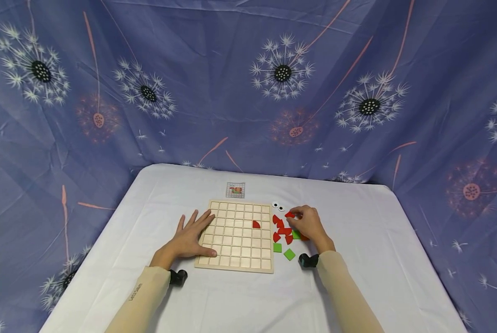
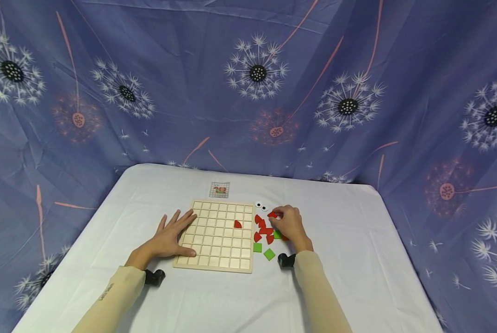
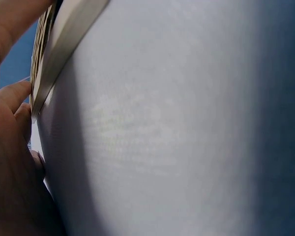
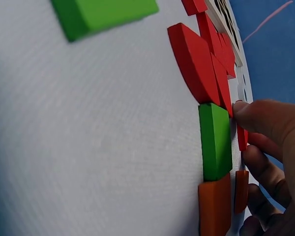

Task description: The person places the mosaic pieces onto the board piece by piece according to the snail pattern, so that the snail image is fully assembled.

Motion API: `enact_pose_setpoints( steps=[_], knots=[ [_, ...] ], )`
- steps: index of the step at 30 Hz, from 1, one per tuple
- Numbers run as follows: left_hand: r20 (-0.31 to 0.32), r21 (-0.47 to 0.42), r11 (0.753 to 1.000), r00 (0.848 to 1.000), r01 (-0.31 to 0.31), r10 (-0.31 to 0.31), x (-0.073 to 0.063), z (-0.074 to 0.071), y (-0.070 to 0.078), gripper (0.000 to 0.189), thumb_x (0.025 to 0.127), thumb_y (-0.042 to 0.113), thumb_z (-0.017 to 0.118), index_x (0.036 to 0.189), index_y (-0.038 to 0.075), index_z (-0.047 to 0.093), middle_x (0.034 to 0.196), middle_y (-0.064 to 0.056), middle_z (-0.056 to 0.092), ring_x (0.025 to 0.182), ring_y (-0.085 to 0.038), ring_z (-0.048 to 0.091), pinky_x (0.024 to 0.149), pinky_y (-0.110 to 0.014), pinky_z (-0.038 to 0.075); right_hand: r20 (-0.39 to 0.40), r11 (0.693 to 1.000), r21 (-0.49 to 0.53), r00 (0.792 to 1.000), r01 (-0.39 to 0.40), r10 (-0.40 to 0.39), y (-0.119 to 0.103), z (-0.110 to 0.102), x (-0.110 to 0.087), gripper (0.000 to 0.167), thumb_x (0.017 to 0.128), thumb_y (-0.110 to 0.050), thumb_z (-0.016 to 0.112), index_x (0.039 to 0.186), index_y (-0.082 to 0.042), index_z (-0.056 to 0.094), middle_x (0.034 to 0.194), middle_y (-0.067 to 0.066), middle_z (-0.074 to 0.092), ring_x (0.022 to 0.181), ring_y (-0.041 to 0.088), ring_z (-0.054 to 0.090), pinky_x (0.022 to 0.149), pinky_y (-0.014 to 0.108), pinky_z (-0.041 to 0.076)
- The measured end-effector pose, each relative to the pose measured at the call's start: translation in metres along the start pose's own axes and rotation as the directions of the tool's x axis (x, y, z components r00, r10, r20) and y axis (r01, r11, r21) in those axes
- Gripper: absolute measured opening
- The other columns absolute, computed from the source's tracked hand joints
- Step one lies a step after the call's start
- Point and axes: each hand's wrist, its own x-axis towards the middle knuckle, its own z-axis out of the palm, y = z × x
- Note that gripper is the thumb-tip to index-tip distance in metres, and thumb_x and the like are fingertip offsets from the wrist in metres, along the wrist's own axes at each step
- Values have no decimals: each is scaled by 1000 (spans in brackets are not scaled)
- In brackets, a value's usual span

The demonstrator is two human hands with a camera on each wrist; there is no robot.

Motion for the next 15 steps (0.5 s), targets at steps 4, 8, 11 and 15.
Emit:
enact_pose_setpoints(
  steps=[4,8,11,15],
  knots=[
    [-1,1,1000,1000,1,-1,0,0,0,122,66,65,86,163,16,31,173,-8,20,159,-46,6,121,-73,-8,0,1000,3,1000,6,-6,-1,0,1,28,91,-19,79,114,-4,78,111,15,68,101,29,60,95,47,57],
    [3,-3,1000,1000,1,-1,-1,-1,1,122,67,64,86,163,15,31,173,-8,20,159,-47,6,121,-73,-8,6,1000,5,1000,4,-4,-1,0,1,28,91,-20,79,114,-5,77,111,14,68,102,29,61,96,46,57],
    [6,-2,1000,1000,2,-2,-1,-1,2,121,67,64,86,163,15,31,173,-9,20,159,-47,6,121,-73,-9,9,1000,7,1000,6,-6,-1,0,0,28,91,-20,79,114,-5,77,112,14,68,103,29,61,97,46,57],
    [7,5,1000,1000,5,-5,-1,0,1,121,68,64,86,164,15,30,173,-8,20,159,-47,6,121,-73,-8,15,1000,7,1000,7,-7,0,-1,0,28,91,-20,78,115,-5,77,112,15,68,104,30,62,97,47,57]
  ],
)
